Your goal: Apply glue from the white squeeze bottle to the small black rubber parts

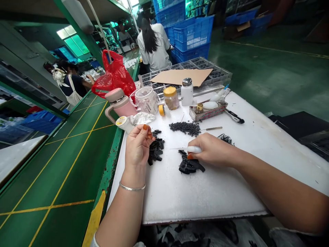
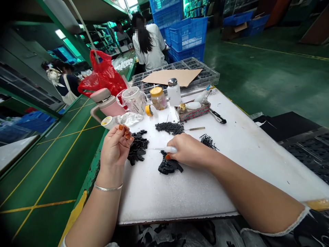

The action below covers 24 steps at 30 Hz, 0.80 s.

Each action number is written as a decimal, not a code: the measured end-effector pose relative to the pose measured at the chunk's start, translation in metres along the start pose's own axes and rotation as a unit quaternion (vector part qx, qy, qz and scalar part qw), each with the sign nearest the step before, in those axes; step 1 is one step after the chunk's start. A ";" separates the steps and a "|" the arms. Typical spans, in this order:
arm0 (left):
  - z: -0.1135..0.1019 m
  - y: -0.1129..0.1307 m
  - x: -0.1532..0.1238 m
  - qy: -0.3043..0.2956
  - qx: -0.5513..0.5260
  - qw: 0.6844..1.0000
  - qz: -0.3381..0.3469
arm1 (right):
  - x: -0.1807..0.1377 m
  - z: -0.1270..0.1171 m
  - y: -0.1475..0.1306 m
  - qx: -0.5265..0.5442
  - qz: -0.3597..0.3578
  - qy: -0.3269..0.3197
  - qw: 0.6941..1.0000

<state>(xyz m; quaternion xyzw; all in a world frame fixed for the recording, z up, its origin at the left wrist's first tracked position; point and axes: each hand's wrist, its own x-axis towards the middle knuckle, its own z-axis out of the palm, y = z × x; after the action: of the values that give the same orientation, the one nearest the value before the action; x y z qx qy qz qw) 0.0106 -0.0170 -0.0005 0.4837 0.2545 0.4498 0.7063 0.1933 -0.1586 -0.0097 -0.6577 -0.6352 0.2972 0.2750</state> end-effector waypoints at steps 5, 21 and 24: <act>-0.011 -0.001 0.009 0.004 0.173 0.982 0.075 | 0.003 -0.008 -0.001 -0.041 0.014 0.082 0.996; -0.017 -0.011 0.009 -0.133 0.641 0.749 0.105 | 0.004 -0.031 0.014 -0.061 0.064 0.195 0.977; -0.015 -0.006 0.010 -0.131 0.572 0.808 0.048 | -0.003 -0.050 0.024 -0.104 0.088 0.140 0.981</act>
<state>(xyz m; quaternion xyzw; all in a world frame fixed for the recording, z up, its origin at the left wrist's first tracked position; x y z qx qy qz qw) 0.0051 -0.0023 -0.0109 0.8660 0.3475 0.1888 0.3062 0.2461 -0.1621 0.0063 -0.7713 -0.5574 0.1571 0.2641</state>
